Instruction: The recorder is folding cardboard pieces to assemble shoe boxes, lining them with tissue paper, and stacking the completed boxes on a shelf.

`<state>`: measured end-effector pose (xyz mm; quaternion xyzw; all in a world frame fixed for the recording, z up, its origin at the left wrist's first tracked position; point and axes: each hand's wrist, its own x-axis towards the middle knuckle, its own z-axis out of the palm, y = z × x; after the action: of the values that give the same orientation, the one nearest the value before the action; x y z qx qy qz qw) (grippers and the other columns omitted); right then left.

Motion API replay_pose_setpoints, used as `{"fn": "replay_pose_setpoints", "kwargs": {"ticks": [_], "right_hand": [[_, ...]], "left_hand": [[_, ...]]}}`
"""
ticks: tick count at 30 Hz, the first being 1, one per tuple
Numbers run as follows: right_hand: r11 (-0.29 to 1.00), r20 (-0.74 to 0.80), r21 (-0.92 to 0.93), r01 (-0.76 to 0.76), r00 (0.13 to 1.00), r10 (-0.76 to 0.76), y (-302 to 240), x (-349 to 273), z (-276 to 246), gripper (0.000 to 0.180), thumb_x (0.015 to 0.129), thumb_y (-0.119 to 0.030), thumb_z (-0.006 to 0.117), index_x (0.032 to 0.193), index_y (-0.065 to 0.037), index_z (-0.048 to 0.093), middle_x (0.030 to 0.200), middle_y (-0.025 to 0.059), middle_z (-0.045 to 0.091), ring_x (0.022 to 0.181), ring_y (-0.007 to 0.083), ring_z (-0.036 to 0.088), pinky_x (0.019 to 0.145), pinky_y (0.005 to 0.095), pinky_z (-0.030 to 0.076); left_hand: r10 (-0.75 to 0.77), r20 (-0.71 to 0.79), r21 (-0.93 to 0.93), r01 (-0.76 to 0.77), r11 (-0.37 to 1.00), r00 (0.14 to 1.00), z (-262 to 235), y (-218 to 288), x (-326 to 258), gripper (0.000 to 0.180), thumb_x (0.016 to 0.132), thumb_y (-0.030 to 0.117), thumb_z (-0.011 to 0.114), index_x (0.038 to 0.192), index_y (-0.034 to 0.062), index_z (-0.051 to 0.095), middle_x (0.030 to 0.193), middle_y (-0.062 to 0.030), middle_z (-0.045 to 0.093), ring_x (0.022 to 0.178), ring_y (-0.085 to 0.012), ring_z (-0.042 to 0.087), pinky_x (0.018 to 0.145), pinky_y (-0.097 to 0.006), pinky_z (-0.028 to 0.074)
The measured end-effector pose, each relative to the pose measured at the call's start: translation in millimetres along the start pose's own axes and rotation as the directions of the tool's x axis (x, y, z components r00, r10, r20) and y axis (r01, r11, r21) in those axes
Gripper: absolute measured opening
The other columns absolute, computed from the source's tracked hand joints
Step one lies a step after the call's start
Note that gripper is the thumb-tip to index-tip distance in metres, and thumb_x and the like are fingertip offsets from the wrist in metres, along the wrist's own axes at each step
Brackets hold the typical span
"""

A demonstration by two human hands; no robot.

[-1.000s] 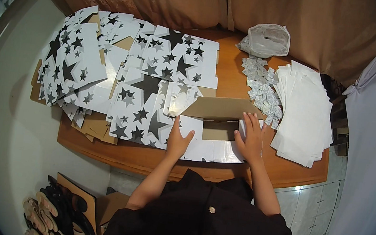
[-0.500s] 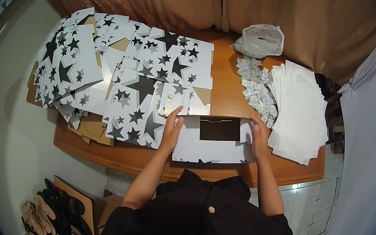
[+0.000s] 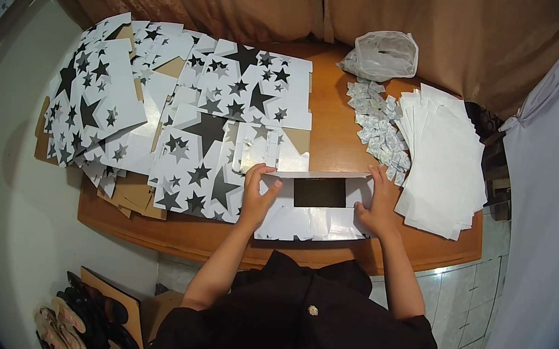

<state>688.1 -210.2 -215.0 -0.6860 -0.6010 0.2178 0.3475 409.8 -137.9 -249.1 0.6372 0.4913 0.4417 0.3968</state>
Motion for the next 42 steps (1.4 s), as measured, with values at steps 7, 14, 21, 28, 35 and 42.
{"fn": "replay_pose_setpoints", "kwargs": {"ticks": [7, 14, 21, 28, 35, 42], "right_hand": [[0.913, 0.113, 0.407, 0.016, 0.991, -0.068, 39, -2, -7, 0.055, 0.072, -0.012, 0.066, 0.124, -0.01, 0.049, 0.143, 0.0177, 0.027, 0.135, 0.035, 0.025, 0.108, 0.0424, 0.022], [0.998, 0.023, 0.041, 0.052, 0.998, -0.053, 22, -3, 4, 0.061, 0.074, -0.02, 0.072, 0.126, -0.002, 0.045, 0.141, 0.0222, 0.029, 0.132, 0.0382, 0.028, 0.107, 0.0431, 0.026], [0.991, -0.017, -0.127, -0.034, 0.999, 0.032, 3, 3, 12, 0.074, 0.073, -0.018, 0.074, 0.133, 0.0, 0.035, 0.138, 0.0268, 0.03, 0.129, 0.0407, 0.031, 0.103, 0.0443, 0.032], [0.912, -0.084, 0.289, -0.292, 0.941, 0.328, 20, 13, -6, 0.066, 0.082, -0.037, 0.064, 0.132, -0.003, 0.038, 0.128, 0.0215, 0.042, 0.11, 0.0331, 0.049, 0.087, 0.0409, 0.044], [0.662, 0.151, 0.574, -0.482, 0.857, 0.493, -3, -8, -82, 0.041, 0.092, -0.045, 0.047, 0.099, -0.006, 0.056, 0.091, 0.0059, 0.056, 0.073, 0.0138, 0.056, 0.058, 0.0262, 0.047], [0.673, -0.283, 0.738, 0.043, 0.926, 0.251, -33, -10, -118, 0.02, 0.089, -0.026, 0.054, 0.094, -0.007, 0.056, 0.072, -0.0052, 0.048, 0.063, 0.0026, 0.043, 0.056, 0.0157, 0.033]], "left_hand": [[0.011, 0.107, -0.082, -0.002, 0.997, 0.994, -10, -7, -3, 0.038, 0.079, 0.029, 0.068, 0.107, 0.0073, 0.056, 0.127, -0.0167, 0.039, 0.124, -0.0312, 0.035, 0.103, -0.041, 0.026], [0.011, 0.168, 0.304, -0.063, 0.951, 0.986, -7, 21, -3, 0.059, 0.067, 0.028, 0.078, 0.116, 0.007, 0.051, 0.129, -0.0181, 0.036, 0.123, -0.0352, 0.035, 0.101, -0.043, 0.032], [-0.089, 0.178, 0.551, -0.025, 0.834, 0.98, 2, 19, 2, 0.082, 0.064, 0.031, 0.082, 0.131, 0.006, 0.04, 0.127, -0.0183, 0.035, 0.12, -0.0348, 0.037, 0.1, -0.041, 0.036], [-0.258, -0.227, 0.042, 0.274, 0.961, 0.939, -4, -32, -6, 0.077, 0.079, 0.04, 0.069, 0.135, -0.0006, 0.035, 0.13, -0.0212, 0.036, 0.119, -0.0352, 0.04, 0.099, -0.039, 0.036], [-0.339, 0.359, -0.053, 0.382, 0.923, 0.87, -65, 31, -23, 0.064, 0.096, 0.05, 0.031, 0.133, -0.0021, 0.034, 0.123, -0.0133, 0.05, 0.113, -0.0223, 0.049, 0.095, -0.035, 0.041], [-0.015, 0.197, -0.45, 0.104, 0.887, 0.98, -86, 109, 13, 0.068, 0.09, 0.05, 0.049, 0.133, 0.0001, 0.034, 0.095, -0.0063, 0.051, 0.081, -0.0118, 0.05, 0.078, -0.025, 0.042]]}}
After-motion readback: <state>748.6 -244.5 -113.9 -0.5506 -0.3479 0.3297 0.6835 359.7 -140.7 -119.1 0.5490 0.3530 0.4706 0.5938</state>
